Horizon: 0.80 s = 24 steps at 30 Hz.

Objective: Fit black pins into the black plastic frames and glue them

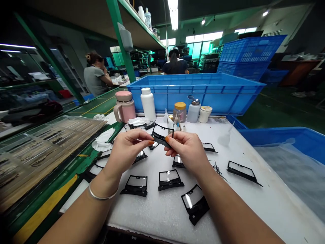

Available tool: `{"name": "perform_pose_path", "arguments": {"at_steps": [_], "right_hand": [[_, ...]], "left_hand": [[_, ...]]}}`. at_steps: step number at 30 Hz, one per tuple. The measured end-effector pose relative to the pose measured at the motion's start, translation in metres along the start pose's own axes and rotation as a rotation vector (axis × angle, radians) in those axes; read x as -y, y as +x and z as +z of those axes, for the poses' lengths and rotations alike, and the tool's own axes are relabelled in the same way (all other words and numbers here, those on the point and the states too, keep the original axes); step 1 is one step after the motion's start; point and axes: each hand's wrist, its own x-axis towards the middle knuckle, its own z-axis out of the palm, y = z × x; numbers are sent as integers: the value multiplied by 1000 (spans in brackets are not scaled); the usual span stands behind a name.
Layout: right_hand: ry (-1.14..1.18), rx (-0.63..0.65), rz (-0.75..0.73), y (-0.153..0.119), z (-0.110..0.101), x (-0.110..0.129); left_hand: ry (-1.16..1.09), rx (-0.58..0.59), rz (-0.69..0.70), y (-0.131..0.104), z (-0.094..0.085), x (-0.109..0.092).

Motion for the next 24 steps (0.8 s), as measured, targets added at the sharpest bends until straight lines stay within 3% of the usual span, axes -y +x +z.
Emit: {"name": "perform_pose_path", "arguments": {"at_steps": [3, 15, 24], "right_hand": [[-6, 26, 15, -1, 2, 1], [-54, 69, 6, -1, 2, 0], [-56, 38, 39, -1, 2, -2]], "left_hand": [[139, -14, 124, 0, 1, 4], [469, -27, 316, -1, 0, 1], [467, 14, 321, 0, 0, 3]]}}
